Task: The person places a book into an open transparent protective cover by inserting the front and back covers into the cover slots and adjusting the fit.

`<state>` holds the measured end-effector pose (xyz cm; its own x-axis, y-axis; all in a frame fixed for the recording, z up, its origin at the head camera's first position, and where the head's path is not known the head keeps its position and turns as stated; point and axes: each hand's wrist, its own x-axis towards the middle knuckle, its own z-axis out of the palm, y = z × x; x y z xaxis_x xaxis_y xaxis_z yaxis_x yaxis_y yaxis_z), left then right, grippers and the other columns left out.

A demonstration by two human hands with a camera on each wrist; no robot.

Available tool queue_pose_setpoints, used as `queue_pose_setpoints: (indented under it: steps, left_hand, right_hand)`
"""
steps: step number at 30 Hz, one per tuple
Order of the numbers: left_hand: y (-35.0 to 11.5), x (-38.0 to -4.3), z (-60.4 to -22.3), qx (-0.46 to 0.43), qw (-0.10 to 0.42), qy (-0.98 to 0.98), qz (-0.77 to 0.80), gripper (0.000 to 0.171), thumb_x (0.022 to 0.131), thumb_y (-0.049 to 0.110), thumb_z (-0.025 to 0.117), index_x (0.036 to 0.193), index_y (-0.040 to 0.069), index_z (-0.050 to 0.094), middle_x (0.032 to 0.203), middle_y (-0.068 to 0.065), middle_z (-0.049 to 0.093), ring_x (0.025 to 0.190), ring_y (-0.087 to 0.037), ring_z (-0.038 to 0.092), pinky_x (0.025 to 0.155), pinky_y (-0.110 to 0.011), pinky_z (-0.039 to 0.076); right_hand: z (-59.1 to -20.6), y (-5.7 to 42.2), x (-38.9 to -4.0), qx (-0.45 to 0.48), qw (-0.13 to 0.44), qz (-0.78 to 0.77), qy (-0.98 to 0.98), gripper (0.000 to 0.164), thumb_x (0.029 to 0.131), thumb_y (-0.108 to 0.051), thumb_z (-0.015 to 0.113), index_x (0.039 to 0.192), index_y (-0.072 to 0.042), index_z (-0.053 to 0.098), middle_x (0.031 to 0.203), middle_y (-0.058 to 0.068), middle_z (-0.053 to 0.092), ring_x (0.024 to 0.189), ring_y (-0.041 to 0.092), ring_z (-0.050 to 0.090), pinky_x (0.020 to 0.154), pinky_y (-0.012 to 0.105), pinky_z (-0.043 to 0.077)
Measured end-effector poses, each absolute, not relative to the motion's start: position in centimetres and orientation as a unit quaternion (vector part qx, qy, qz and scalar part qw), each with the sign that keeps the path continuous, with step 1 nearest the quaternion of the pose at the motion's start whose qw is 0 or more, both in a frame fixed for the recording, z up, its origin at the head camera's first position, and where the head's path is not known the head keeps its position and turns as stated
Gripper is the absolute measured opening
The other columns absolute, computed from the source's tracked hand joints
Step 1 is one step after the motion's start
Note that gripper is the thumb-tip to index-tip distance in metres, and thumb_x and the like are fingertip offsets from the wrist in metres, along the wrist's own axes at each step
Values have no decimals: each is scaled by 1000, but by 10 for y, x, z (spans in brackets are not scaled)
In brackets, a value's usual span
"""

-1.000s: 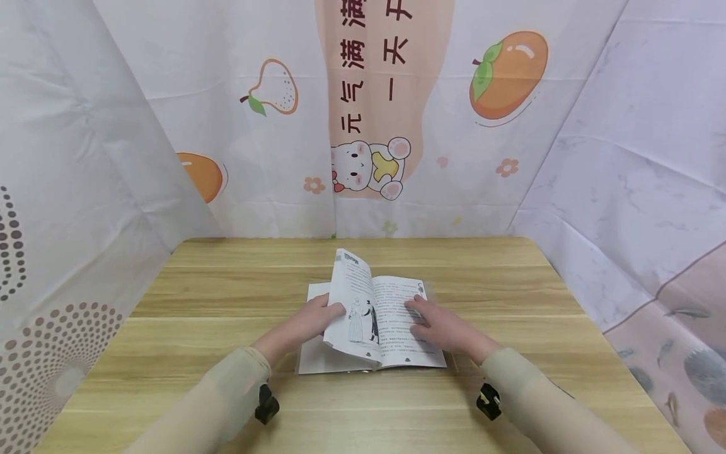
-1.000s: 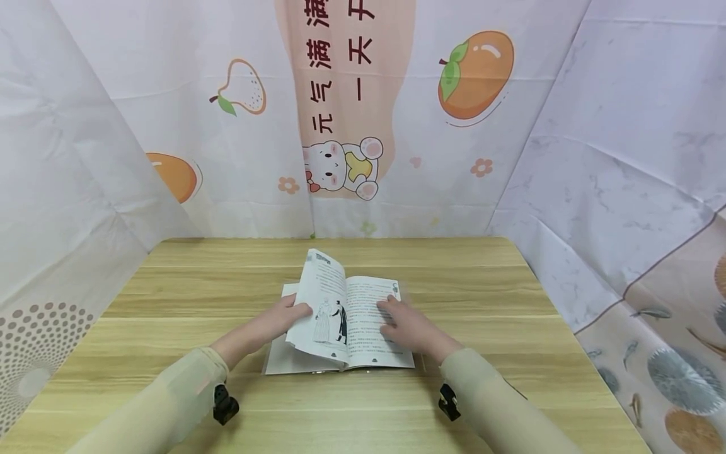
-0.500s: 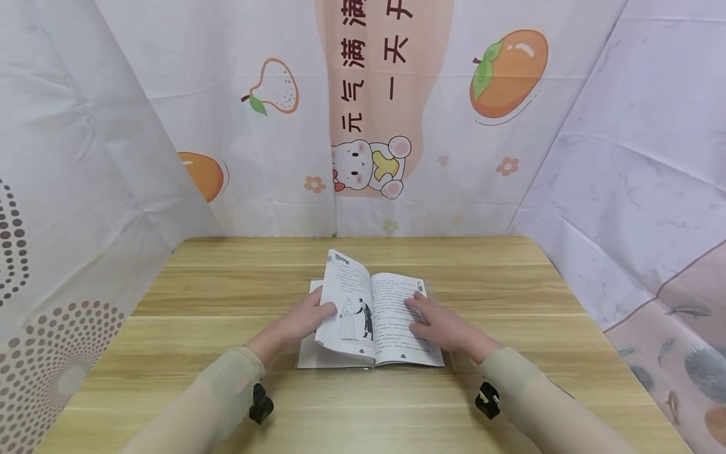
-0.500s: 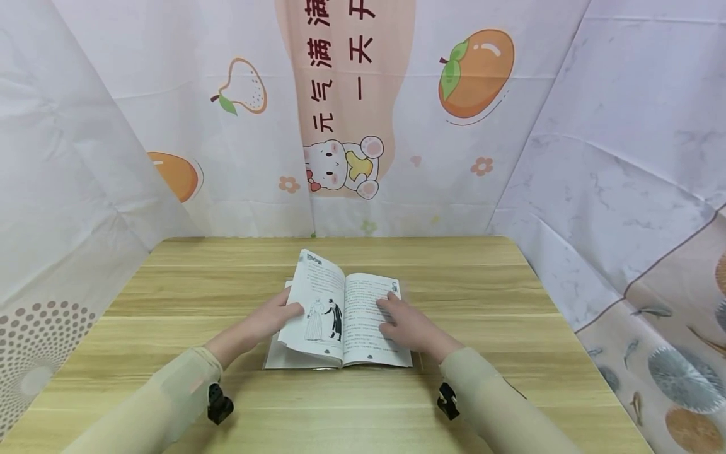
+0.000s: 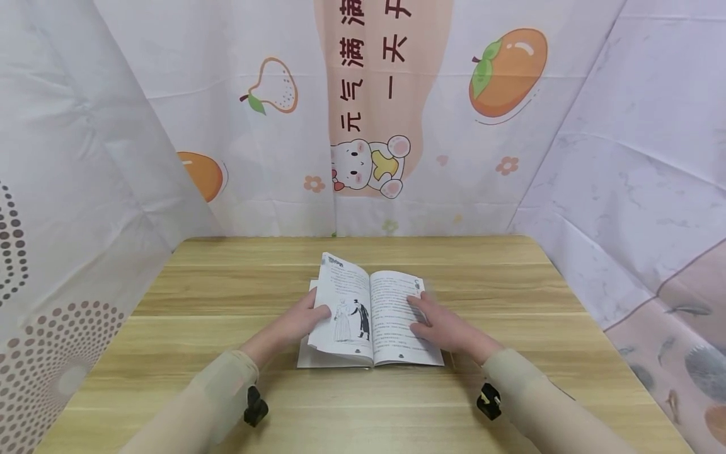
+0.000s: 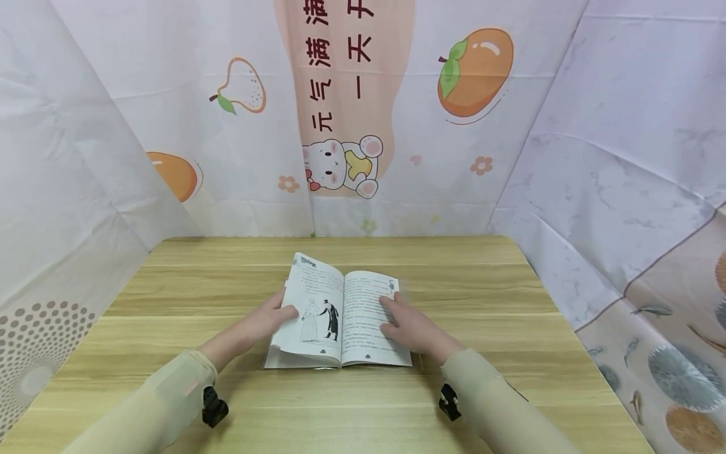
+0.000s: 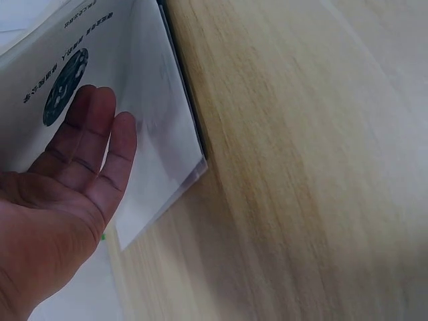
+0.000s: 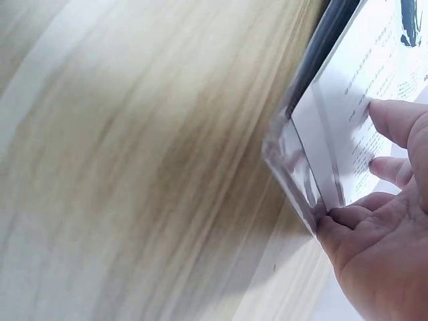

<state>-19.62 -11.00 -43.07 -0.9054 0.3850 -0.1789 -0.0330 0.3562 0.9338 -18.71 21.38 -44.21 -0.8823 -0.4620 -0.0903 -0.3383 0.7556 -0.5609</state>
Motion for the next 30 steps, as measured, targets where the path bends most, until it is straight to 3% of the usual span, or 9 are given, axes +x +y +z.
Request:
queue_pose_setpoints:
  steps: [6,11,21,26,28,30]
  left_hand:
    - [-114,-194,-432,89,186,805,557,56,96,13,43,149,13,27,109,-9,63,80,-22,64,72,-36,52]
    - [-117,-196,-435,91,182,806,556,56,96,12,44,148,11,26,114,-11,61,82,-22,63,75,-38,52]
    - [-121,-197,-441,88,188,816,539,57,95,7,42,148,2,22,129,-15,54,101,-21,58,93,-46,44]
    - [-126,-197,-442,91,201,817,532,60,96,4,39,151,2,14,143,-18,42,119,-26,48,105,-53,34]
    - [-128,-197,-441,83,204,824,522,62,96,5,40,151,3,12,144,-18,40,121,-26,47,106,-52,33]
    - [-130,-196,-440,74,206,830,514,64,96,7,40,152,3,9,142,-18,41,116,-26,49,100,-50,39]
  right_hand:
    - [-443,213,-189,-220,122,-268,930,62,99,-23,55,149,-1,27,153,24,25,140,42,17,112,58,20]
    - [-444,214,-189,-223,122,-278,926,63,99,-24,55,149,0,26,153,23,26,140,41,18,112,57,20]
    - [-444,219,-188,-203,131,-300,923,68,97,-32,58,151,-6,25,151,22,32,136,36,30,111,54,27]
    - [-442,219,-188,-193,141,-300,923,69,97,-36,57,151,-9,24,151,20,33,136,34,31,111,53,28]
    - [-442,219,-188,-195,143,-301,923,70,97,-36,57,151,-8,24,152,20,32,137,35,30,111,54,27]
    - [-441,219,-188,-194,145,-301,922,70,97,-37,57,152,-7,23,152,20,31,137,35,29,111,54,26]
